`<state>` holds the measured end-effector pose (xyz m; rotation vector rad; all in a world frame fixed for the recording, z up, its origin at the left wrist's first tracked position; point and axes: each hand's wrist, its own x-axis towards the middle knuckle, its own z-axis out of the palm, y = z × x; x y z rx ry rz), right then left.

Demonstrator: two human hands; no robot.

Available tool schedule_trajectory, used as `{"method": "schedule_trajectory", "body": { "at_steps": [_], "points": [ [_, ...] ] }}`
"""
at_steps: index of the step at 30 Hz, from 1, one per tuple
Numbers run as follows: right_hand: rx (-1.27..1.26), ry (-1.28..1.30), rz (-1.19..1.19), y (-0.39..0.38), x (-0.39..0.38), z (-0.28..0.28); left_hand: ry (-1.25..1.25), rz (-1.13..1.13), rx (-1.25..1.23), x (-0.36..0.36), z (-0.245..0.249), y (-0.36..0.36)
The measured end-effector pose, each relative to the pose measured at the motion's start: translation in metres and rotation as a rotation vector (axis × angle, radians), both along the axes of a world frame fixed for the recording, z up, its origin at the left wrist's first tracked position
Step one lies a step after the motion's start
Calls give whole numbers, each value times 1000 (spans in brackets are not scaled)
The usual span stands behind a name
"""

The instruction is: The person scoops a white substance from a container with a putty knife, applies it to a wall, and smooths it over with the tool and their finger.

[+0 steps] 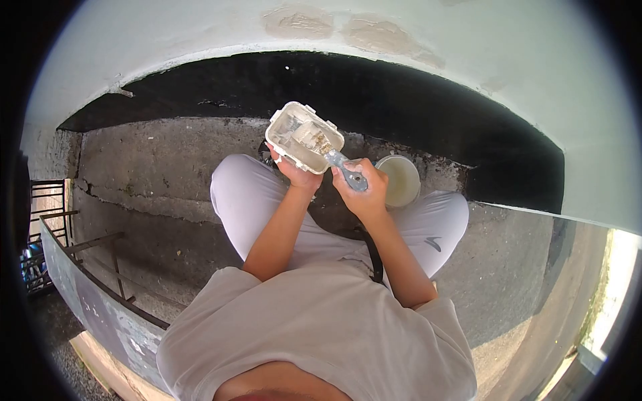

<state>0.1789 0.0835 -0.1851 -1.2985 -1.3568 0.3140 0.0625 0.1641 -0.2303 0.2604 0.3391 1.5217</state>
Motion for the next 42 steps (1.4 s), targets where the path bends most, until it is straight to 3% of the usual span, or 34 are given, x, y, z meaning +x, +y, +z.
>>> {"method": "schedule_trajectory", "body": {
  "at_steps": [5, 9, 12, 18, 21, 25, 28, 29, 36, 42],
  "points": [
    [-16, -16, -28, 15, 6, 11, 67, -45, 25, 1, -2, -3],
    [-173, 207, 42, 19, 13, 23, 99, -76, 35, 1, -4, -3],
    [-90, 275, 60, 28, 13, 23, 101, -109, 43, 4, -14, -1],
    [-17, 128, 88, 31, 9, 45, 180, -63, 85, 18, -26, -5],
    [157, -129, 60, 27, 14, 52, 135, -73, 137, 18, -24, -2],
    [88, 185, 139, 4, 18, 46, 79, 11, 40, 15, -9, 2],
    [67, 574, 235, -1, 25, 44, 46, 81, -4, 13, -3, 8],
    [104, 580, 286, 3, 32, 39, 60, 98, -9, 13, -3, 8],
    [-97, 403, 162, 58, 33, 90, 21, 14, -94, 10, -17, 7],
    [191, 118, 141, 101, 43, 94, -7, 13, -110, 9, -7, 8]
  ]
}}
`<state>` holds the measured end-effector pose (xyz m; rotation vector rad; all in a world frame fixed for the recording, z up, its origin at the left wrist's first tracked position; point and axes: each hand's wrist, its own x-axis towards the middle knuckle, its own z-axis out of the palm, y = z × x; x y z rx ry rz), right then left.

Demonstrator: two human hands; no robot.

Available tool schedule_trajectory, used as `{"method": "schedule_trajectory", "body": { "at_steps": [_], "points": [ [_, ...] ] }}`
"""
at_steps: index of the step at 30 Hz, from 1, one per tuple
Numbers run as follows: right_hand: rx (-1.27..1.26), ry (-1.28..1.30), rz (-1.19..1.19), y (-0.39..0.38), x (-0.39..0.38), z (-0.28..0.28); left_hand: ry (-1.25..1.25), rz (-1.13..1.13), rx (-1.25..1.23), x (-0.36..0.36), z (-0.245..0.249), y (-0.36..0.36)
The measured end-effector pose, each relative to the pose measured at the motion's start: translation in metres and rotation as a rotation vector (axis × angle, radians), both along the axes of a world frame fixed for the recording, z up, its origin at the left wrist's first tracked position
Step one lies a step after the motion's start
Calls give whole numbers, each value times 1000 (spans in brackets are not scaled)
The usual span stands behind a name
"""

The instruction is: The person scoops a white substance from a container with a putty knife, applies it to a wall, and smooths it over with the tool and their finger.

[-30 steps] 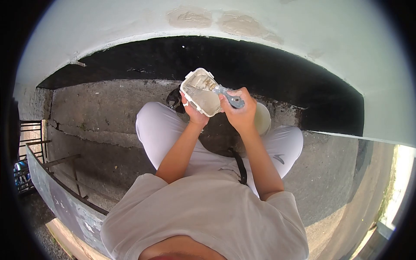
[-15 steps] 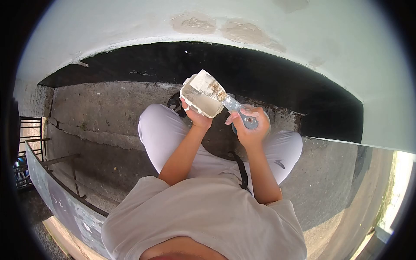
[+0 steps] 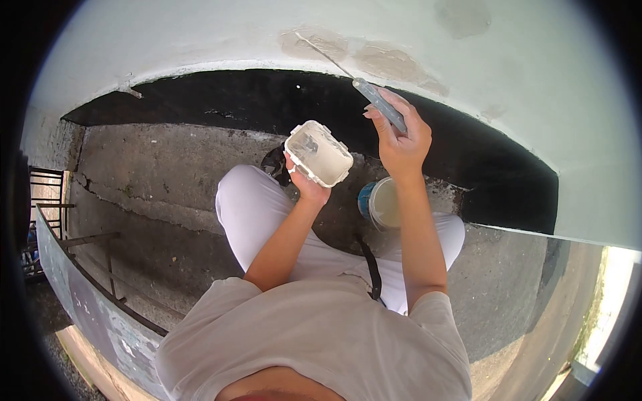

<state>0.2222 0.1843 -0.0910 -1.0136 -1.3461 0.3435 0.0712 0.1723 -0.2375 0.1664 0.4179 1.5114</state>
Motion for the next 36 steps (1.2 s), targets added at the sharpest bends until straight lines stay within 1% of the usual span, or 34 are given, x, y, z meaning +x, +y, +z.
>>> {"method": "schedule_trajectory", "body": {
  "at_steps": [1, 4, 5, 8, 11, 14, 17, 20, 23, 25, 29, 32, 36],
  "points": [
    [-46, -103, -59, 3, 2, 1, -12, -7, -8, 0, -2, -1],
    [277, -668, -135, 29, 16, 2, -19, -8, 7, 1, -2, -1],
    [270, -725, -99, 33, 20, 3, -30, -11, 14, 1, -2, 0],
    [148, -1008, -142, 41, 30, 7, -38, -12, 13, 0, -4, -3],
    [-36, -979, -154, 42, 28, 4, -28, -21, 2, 1, -1, -3],
    [24, -798, -214, 44, 22, -1, -38, -32, 2, 0, -1, -1],
    [74, -840, -285, 51, 26, -15, -35, -13, -34, 1, 4, -3],
    [35, -910, -367, 50, 22, -7, -48, -38, -41, -1, 5, -5],
    [58, -897, -346, 58, 26, -7, -49, -59, -11, -1, 1, -5],
    [28, -927, -315, 62, 29, -7, -54, -79, -9, -3, 0, -5],
    [14, -966, -261, 71, 28, -4, -70, -73, -40, -2, 0, -6],
    [-39, -985, -277, 77, 30, -6, -71, -70, -22, -2, -2, -7],
    [-47, -950, -323, 78, 36, -3, -75, -80, -17, -2, -2, -6]
  ]
}}
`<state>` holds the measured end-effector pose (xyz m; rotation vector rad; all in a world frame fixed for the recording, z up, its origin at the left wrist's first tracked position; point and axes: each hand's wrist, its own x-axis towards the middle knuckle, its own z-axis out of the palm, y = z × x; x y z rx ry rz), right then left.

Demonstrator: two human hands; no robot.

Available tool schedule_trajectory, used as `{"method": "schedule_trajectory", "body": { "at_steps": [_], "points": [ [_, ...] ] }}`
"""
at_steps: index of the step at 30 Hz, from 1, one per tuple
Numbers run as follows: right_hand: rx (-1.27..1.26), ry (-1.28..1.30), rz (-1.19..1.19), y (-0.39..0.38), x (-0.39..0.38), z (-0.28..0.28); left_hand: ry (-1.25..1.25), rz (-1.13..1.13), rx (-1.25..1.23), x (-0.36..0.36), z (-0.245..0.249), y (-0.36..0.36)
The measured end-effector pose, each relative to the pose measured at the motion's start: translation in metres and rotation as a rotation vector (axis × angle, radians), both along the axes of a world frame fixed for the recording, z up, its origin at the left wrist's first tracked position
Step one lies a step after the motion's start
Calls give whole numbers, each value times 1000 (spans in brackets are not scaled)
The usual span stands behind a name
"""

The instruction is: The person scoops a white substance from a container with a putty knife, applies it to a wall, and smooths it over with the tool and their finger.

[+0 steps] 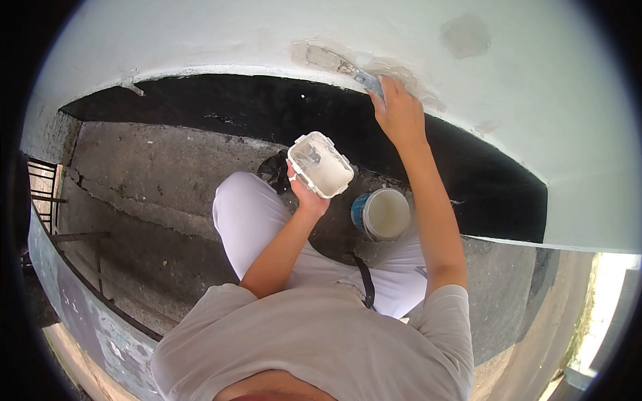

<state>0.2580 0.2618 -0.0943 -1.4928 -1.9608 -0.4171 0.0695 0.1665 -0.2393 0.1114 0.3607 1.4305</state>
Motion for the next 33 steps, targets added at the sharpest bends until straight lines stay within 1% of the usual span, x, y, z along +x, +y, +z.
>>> {"method": "schedule_trajectory", "body": {
  "at_steps": [2, 5, 8, 11, 15, 18, 24, 28, 31, 33],
  "points": [
    [14, 18, -21, -5, 9, 1, -2, -5, -9, -1, 1, -1],
    [-31, 76, -60, -21, 18, 1, -2, -10, -11, -2, 2, -2],
    [-47, 158, -38, -33, 9, 2, -2, -5, -1, -2, 8, -2],
    [-87, 157, -27, -28, -11, 6, -22, -8, -7, 0, 5, -4],
    [-53, 152, -18, -6, -33, 4, -23, -12, 3, 1, 7, -6],
    [16, 137, -65, 0, -26, 5, -17, -20, 12, 2, 9, -5],
    [84, 127, -145, -27, 8, 7, -29, -20, -5, 0, 6, -7],
    [4, 170, -119, -36, 0, 12, -43, -24, 4, 0, 6, -6],
    [38, 106, -17, -18, -17, 12, -16, -33, 6, 0, 7, -7],
    [-26, 70, -47, -9, -31, 17, -31, -39, 19, 0, 8, -6]
  ]
}}
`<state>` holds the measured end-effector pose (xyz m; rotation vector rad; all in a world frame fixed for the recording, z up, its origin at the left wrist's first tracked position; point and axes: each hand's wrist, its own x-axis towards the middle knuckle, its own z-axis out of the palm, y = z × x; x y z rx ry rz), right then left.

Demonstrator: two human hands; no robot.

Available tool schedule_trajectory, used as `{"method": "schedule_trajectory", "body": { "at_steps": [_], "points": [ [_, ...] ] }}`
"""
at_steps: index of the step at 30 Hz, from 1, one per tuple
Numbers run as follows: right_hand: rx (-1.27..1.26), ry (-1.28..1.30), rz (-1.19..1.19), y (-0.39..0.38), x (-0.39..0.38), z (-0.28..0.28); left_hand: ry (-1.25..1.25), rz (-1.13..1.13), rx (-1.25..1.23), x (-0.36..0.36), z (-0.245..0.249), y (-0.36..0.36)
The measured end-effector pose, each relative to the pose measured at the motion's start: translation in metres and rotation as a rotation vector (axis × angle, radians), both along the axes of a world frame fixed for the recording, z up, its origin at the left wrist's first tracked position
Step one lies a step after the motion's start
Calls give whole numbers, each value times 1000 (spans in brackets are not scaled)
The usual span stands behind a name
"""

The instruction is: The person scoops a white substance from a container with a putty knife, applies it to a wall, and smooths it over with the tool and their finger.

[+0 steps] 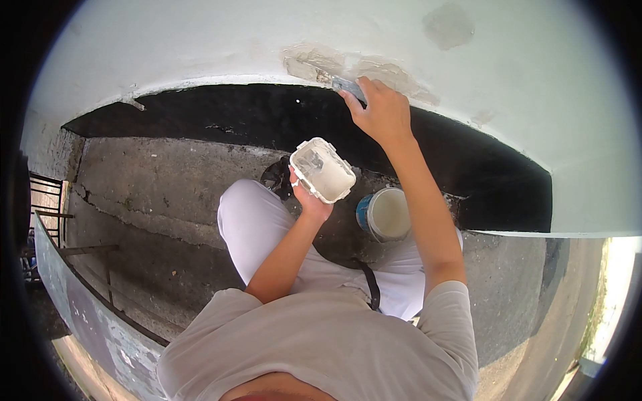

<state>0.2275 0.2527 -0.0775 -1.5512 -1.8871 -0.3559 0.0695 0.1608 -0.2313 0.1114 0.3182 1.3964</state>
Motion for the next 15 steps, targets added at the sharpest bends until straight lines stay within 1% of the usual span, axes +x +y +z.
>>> {"method": "schedule_trajectory", "body": {
  "at_steps": [1, 4, 7, 11, 13, 15],
  "points": [
    [-34, -17, -16, 4, -3, 3, -7, -5, 6, 0, 0, 0],
    [-3, -48, -48, 4, 2, 15, -23, -17, 55, 0, 5, -1],
    [18, -71, -90, -10, 16, 31, 5, -1, -10, 1, 0, 1],
    [30, -90, -122, -32, 34, 50, -19, -12, 22, 0, -2, 2],
    [24, -59, -65, -33, 33, 53, -27, -14, 47, -2, 1, 1],
    [3, -40, -27, -26, 30, 56, -12, 0, 9, -1, 1, 1]
  ]
}}
